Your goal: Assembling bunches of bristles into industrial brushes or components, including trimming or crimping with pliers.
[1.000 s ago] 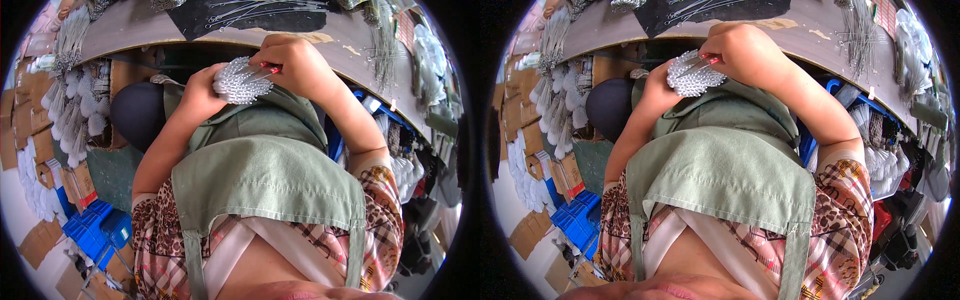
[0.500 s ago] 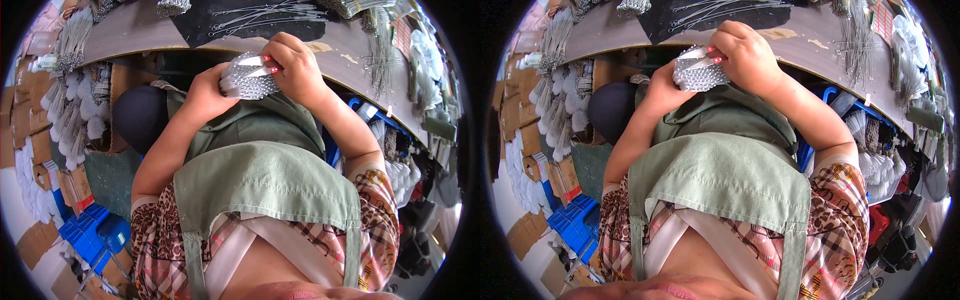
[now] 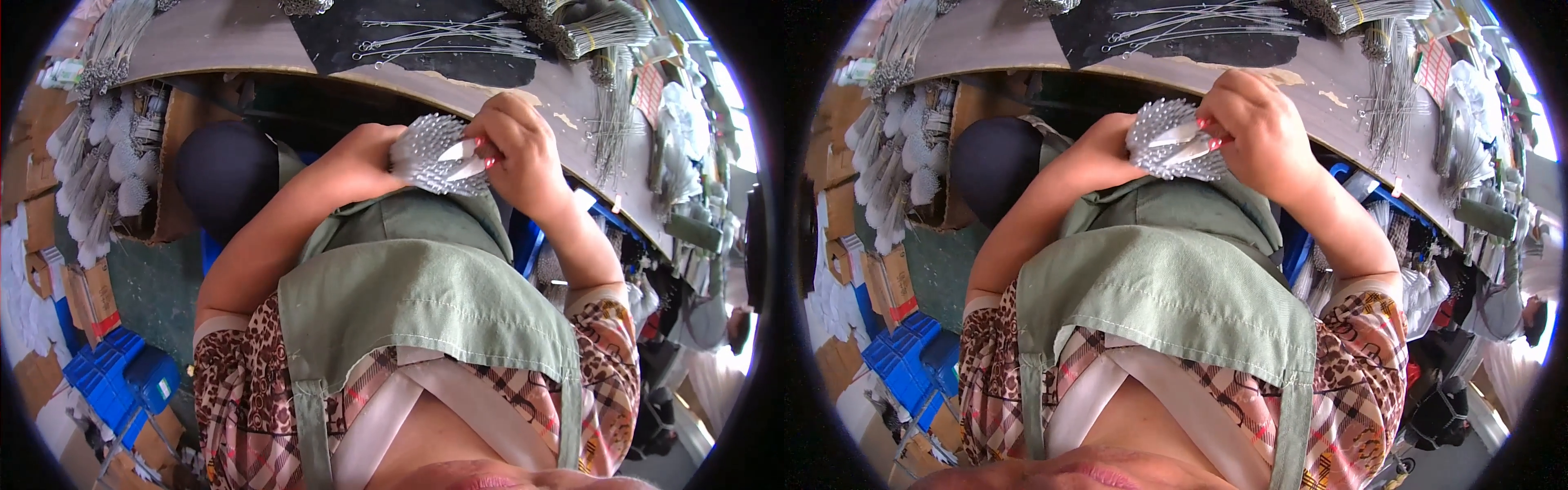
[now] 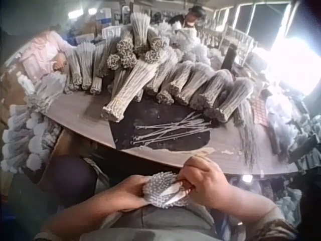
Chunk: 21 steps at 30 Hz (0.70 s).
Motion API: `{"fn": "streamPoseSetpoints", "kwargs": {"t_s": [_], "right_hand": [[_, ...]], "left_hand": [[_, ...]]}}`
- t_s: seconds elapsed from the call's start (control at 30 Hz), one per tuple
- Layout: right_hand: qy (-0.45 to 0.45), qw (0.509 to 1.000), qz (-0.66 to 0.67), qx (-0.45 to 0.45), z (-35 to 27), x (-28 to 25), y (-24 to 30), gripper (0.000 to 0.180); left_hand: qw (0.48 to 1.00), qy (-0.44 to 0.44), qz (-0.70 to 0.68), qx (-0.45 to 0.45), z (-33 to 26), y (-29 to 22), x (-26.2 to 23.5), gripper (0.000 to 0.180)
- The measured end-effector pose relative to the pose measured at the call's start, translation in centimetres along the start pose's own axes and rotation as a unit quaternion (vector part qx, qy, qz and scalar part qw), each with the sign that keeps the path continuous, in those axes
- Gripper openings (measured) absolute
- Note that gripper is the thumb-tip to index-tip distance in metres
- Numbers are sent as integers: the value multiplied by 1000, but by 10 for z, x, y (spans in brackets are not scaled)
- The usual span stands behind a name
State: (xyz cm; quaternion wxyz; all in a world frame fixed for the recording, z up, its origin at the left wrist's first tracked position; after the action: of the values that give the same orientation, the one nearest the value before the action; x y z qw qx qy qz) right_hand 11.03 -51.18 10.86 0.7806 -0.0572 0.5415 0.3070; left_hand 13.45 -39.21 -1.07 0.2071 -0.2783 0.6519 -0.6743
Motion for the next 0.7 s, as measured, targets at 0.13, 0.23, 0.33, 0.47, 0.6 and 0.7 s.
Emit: {"fn": "streamPoseSetpoints", "kwargs": {"t_s": [0.13, 0.23, 0.33, 0.47, 0.6, 0.7], "right_hand": [[-55, 968, -95, 226, -18, -55, -105, 13], [-250, 911, 89, 315, -48, -161, -140, 13], [-260, 894, 256, 261, -34, -165, -129, 11], [-237, 848, 398, 257, -34, -162, -154, 6], [-306, 836, 308, 336, -45, -201, -198, 12], [-224, 862, 291, 350, -62, -228, -282, 19]], "left_hand": [[991, -9, 110, -82, -12, 18, -16, 33], [963, 66, 243, -93, -15, 35, -4, 33], [976, 58, 198, -68, -11, 37, 1, 36], [999, -7, -40, 18, -5, 21, 2, 44], [996, -79, -25, -27, -17, 12, -20, 42], [988, -102, 93, 67, -20, -6, -32, 46]]}}
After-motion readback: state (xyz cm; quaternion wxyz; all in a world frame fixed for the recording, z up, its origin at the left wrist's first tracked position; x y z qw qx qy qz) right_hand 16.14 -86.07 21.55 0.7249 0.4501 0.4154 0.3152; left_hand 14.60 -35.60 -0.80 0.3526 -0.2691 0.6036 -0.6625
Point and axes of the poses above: each hand's wrist, its own z-axis towards the middle knuckle, its own x-axis out of the palm, y = z × x, the point moved 8 cm from there along z, towards the middle knuckle, and after that the axes turned 10 degrees about -z, right-handed, at the moved point
